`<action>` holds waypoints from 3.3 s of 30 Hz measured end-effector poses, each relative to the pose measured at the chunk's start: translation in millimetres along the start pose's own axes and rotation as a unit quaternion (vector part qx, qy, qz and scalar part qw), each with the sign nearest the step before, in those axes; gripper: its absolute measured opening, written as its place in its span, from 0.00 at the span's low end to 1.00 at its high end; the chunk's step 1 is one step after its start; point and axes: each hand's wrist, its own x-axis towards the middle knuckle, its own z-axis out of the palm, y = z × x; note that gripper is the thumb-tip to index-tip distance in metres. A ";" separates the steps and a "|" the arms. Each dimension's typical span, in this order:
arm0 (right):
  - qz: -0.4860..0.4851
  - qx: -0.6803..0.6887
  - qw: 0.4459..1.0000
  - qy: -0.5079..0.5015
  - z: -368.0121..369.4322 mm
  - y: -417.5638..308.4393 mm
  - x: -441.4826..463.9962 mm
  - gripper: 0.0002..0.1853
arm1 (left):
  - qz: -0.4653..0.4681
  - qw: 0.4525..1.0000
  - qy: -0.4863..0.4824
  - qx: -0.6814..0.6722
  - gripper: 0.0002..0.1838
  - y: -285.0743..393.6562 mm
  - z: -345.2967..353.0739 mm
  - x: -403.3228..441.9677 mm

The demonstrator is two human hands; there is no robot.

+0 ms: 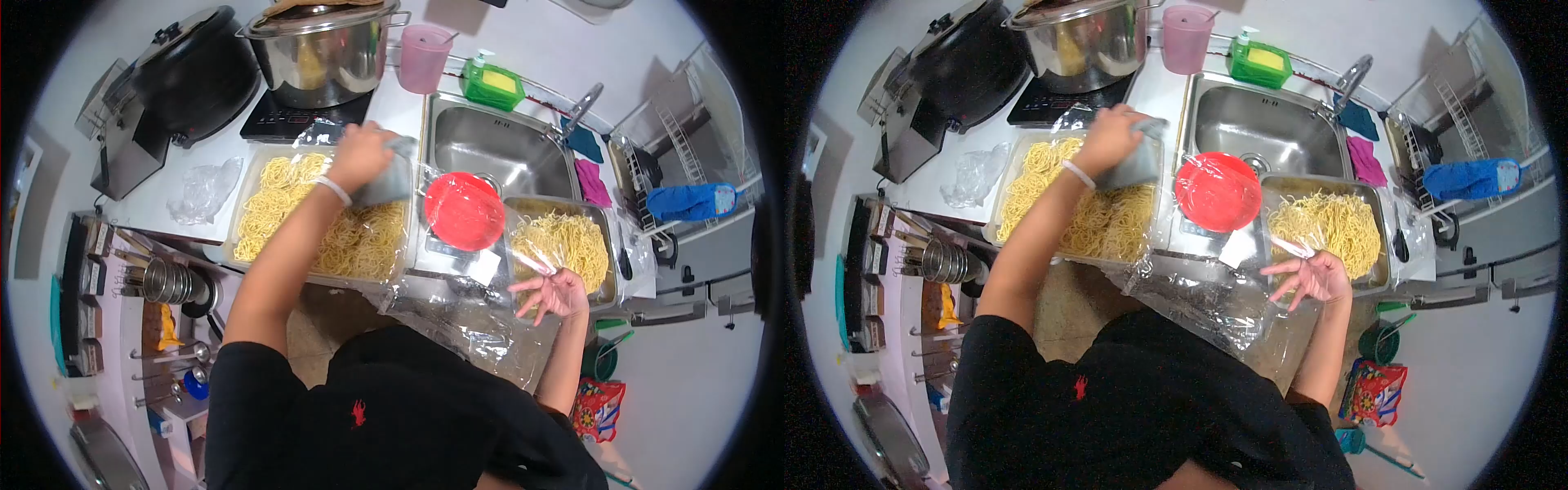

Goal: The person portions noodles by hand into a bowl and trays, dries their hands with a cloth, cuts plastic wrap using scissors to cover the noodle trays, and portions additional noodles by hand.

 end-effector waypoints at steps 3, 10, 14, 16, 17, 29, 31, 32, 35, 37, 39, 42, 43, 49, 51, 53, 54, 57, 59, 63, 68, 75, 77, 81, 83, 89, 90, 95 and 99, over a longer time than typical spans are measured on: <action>-0.001 -0.014 1.000 0.015 1.5 7.8 -3.6 0.38 | -0.045 0.998 0.030 0.036 0.18 -56.3 -11.1 -1.6; -0.057 0.035 0.998 0.019 -13.9 6.8 -14.7 0.39 | -0.225 0.971 0.069 0.040 0.21 -149.9 -59.6 -32.0; -0.056 0.004 0.998 0.029 -13.6 -2.1 -32.6 0.37 | -0.273 0.760 0.054 -0.588 0.21 -164.6 -107.2 -63.8; -0.057 0.002 0.997 0.060 -17.4 -4.7 -34.5 0.37 | -0.255 0.638 0.052 -0.724 0.20 -137.2 -122.3 -92.3; -0.057 0.002 0.996 0.075 -19.7 -5.6 -34.7 0.37 | -0.258 0.635 0.057 -0.726 0.19 -129.3 -123.1 -102.5; -0.183 -0.235 0.885 0.358 -9.2 -16.7 -8.1 0.12 | -0.252 0.775 -0.184 -0.550 0.18 -102.6 -86.0 -55.7; -0.210 -0.232 0.857 0.409 -10.0 -17.2 -2.7 0.11 | -0.243 0.803 -0.158 -0.521 0.17 -100.9 -96.4 -58.3; -0.223 -0.228 0.842 0.435 -10.9 -16.6 0.6 0.11 | -0.232 0.809 -0.153 -0.518 0.16 -105.5 -107.4 -61.6; -0.212 -0.309 0.812 0.448 8.4 -31.4 12.2 0.11 | -0.242 0.823 -0.080 -0.507 0.15 -103.3 -144.5 -79.3; -0.220 -0.341 0.804 0.434 12.5 -39.3 36.2 0.11 | -0.262 0.821 -0.058 -0.504 0.14 -120.7 -167.8 -91.4; -0.204 -0.337 0.819 0.417 26.3 -45.5 64.4 0.12 | -0.319 0.832 -0.061 -0.449 0.16 -130.1 -182.1 -102.8; -0.181 -0.414 0.808 0.379 33.1 -39.5 108.7 0.11 | -0.364 0.880 0.014 -0.304 0.23 -198.3 -151.7 -121.0; -0.190 -0.418 0.805 0.376 33.1 -34.3 117.5 0.12 | -0.372 0.895 0.052 -0.242 0.25 -218.4 -139.4 -127.8; -0.199 -0.418 0.815 0.349 12.3 -24.7 146.5 0.13 | -0.131 0.934 0.327 -0.067 0.23 -80.3 -129.6 -110.0; -0.173 -0.407 0.823 0.357 40.3 -24.1 140.2 0.13 | -0.025 0.968 0.247 -0.039 0.24 -59.4 -96.5 -91.9; -0.177 -0.371 0.836 0.365 41.1 -25.2 137.6 0.12 | 0.024 0.991 0.129 0.035 0.26 -51.5 -67.1 -87.2; -0.166 -0.381 0.822 0.389 45.2 -25.5 134.6 0.12 | 0.016 0.991 0.118 0.060 0.26 -61.7 -59.6 -89.7; -0.206 -0.376 0.833 0.349 31.5 -21.2 126.0 0.12 | -0.008 0.990 0.093 0.106 0.26 -90.8 -58.4 -89.7; -0.195 -0.384 0.833 0.348 17.4 -20.4 115.8 0.13 | -0.040 0.990 0.086 0.104 0.26 -109.0 -68.0 -96.9; -0.192 -0.381 0.822 0.376 12.4 -15.9 108.5 0.13 | -0.082 0.982 0.137 0.102 0.26 -138.8 -82.7 -106.5; -0.205 -0.396 0.800 0.401 4.9 -17.2 91.9 0.13 | -0.128 0.951 0.235 0.155 0.25 -190.7 -126.9 -105.8; -0.226 -0.327 0.829 0.394 10.7 -11.2 98.0 0.13 | -0.262 0.924 0.169 0.220 0.26 -261.0 -166.8 -109.9; -0.231 -0.306 0.836 0.392 18.6 -9.9 103.5 0.13 | -0.258 0.938 0.155 0.171 0.26 -239.1 -162.0 -107.5; -0.226 -0.317 0.834 0.390 26.1 -11.7 113.0 0.15 | -0.141 0.985 0.065 0.069 0.25 -148.3 -142.7 -127.4; -0.206 -0.367 0.809 0.409 29.8 -18.4 110.8 0.17 | -0.192 0.978 0.007 0.085 0.25 -115.1 -124.4 -153.2; -0.314 -0.356 0.681 0.557 -0.8 -29.8 56.1 0.21 | -0.181 0.978 0.100 -0.002 0.24 -112.4 -109.5 -198.4; -0.334 -0.338 0.658 0.584 -9.9 -28.6 36.1 0.20 | -0.201 0.965 0.167 0.007 0.23 -114.1 -109.1 -205.3; -0.373 -0.303 0.479 0.735 -38.6 -7.4 -59.9 0.10 | -0.235 0.921 0.307 -0.054 0.20 -102.5 -123.5 -226.0; -0.327 -0.372 0.303 0.814 -94.9 -2.7 -134.3 0.10 | -0.240 0.909 0.339 -0.032 0.16 -53.9 -123.7 -221.1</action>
